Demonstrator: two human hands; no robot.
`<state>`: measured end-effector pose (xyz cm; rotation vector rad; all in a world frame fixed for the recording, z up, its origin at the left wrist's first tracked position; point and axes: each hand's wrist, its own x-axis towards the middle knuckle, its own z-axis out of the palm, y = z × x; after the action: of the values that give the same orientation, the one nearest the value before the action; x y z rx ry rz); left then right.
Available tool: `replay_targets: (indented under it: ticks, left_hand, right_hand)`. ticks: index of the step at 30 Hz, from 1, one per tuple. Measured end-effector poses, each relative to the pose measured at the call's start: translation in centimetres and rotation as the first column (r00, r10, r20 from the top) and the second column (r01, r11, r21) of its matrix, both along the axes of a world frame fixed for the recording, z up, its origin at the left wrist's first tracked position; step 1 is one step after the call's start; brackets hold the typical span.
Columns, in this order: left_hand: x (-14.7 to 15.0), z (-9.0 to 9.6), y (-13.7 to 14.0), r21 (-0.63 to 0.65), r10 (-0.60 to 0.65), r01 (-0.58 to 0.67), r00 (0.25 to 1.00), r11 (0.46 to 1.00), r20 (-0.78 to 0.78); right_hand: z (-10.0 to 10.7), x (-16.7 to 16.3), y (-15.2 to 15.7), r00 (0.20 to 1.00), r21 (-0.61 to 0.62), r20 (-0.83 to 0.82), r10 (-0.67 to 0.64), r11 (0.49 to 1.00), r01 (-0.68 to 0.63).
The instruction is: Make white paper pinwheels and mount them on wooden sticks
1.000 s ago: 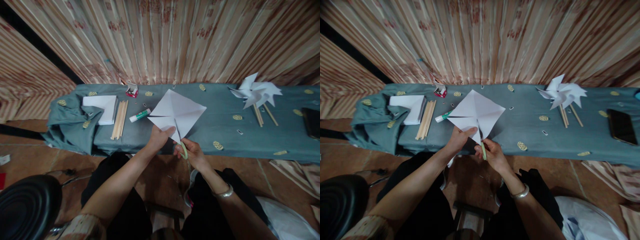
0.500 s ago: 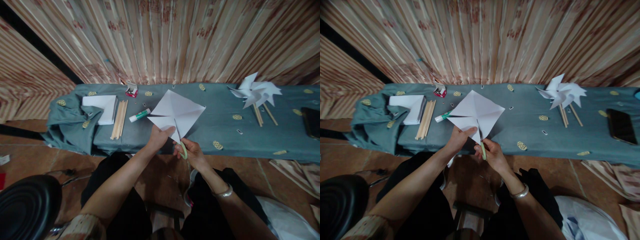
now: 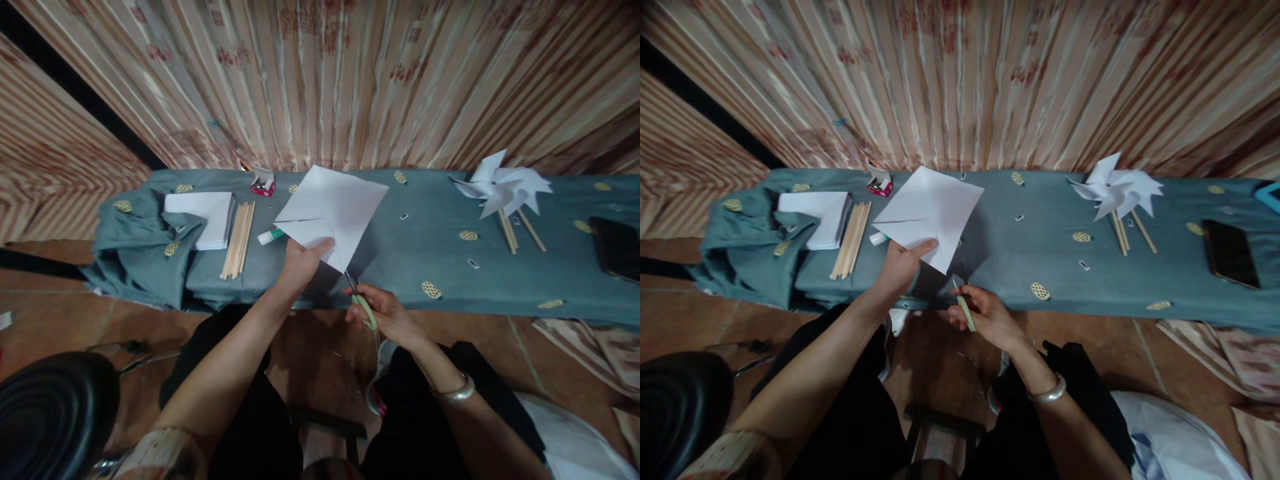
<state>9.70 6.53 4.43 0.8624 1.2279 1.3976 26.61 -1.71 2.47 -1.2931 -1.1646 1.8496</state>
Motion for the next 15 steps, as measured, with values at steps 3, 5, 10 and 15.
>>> replay_targets:
  ticks: [3,5,10,15]
  left_hand:
    - [-0.7,0.2,0.2,0.020,0.003,-0.002,1.000,1.000,-0.025]
    - [-1.0,0.2,0.1,0.015,-0.007,0.007,0.998,1.000,-0.061]
    - [-1.3,0.0,-0.4,-0.029,-0.146,0.143,0.979,0.989,-0.144]
    - [-1.0,0.2,-1.1,-0.122,-0.422,0.406,0.892,0.906,-0.160]
  right_hand:
    - [0.2,1.2,0.1,0.999,0.040,0.025,-0.021,0.999,0.020]
    - [0.3,2.2,0.4,0.995,0.098,0.035,-0.092,0.991,0.088]
    - [0.6,4.4,2.0,0.901,0.200,-0.065,-0.429,0.879,0.433]
    - [1.0,5.7,3.9,0.832,0.129,-0.214,-0.512,0.829,0.544]
